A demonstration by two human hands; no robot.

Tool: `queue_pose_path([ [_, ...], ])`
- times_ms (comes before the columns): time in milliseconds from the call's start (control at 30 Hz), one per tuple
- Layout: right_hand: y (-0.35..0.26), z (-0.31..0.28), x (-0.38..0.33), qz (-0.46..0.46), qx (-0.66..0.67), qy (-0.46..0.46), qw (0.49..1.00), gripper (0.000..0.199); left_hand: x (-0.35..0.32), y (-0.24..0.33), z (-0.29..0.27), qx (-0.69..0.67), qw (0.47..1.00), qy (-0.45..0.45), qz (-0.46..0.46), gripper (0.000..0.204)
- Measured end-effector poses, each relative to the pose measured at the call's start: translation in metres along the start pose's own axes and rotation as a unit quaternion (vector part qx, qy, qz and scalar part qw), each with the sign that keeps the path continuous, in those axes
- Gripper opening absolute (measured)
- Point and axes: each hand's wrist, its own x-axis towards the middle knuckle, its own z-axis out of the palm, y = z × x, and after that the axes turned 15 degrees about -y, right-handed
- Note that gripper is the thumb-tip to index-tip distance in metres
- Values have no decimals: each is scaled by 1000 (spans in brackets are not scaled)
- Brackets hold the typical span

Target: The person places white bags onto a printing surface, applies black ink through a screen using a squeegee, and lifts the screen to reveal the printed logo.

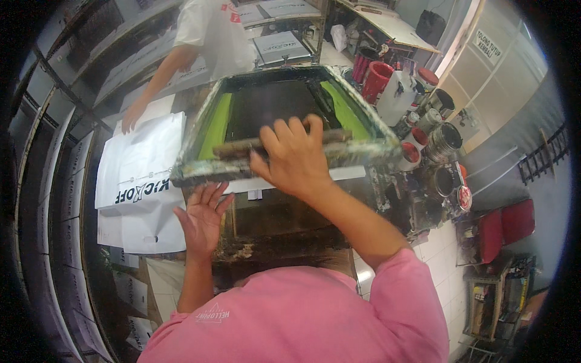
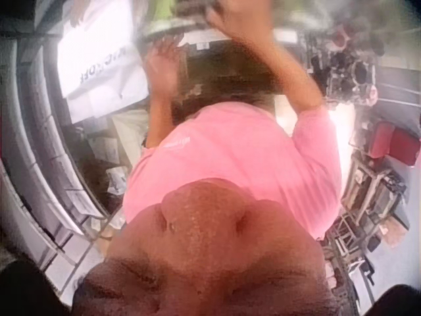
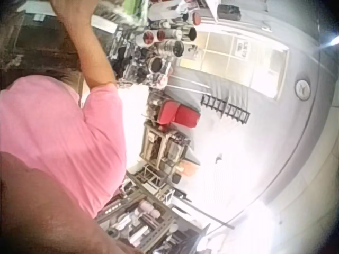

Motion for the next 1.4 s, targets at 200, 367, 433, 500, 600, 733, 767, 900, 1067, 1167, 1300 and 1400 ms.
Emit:
queue_pose_path([
  [200, 23, -45, 75, -33, -13, 116, 993, 37, 6, -49, -44, 845, 441, 46, -300, 98],
  [367, 39, -61, 110, -42, -20, 150, 988, 38, 10, -60, -42, 833, 426, -7, -353, 110],
  [433, 41, -59, 122, -61, -16, 174, 983, 37, 18, -56, -40, 818, 437, 6, -373, 111],
  [500, 41, -76, 124, -43, -27, 127, 991, 36, 30, -59, -41, 826, 446, 23, -345, 113],
  [600, 45, -82, 137, -50, -21, 105, 993, 36, 15, -73, -47, 829, 412, 83, -369, 113],
  [733, 43, -94, 152, -58, 46, 82, 994, 35, 32, -60, -34, 820, 493, 33, -289, 101],
  [767, 44, -105, 152, -50, 70, 84, 993, 35, 46, -53, -26, 811, 521, 28, -262, 94],
  [900, 24, -111, 160, 23, 60, 85, 994, 36, 120, -23, -16, 775, 619, 53, -117, 64],
  [1067, 36, -99, 159, -35, 27, 95, 994, 37, 133, 7, -27, 709, 681, 178, -51, 33],
  [1167, 46, -89, 149, -84, -9, 108, 991, 37, 87, 42, -55, 680, 682, 267, -45, 37],
  [1300, 47, -86, 133, -27, -16, 93, 995, 39, 26, 146, -129, 694, 632, 338, -64, 45],
  [1400, 39, -81, 128, -7, -6, 105, 994, 46, -3, 215, -176, 713, 570, 393, -110, 45],
])
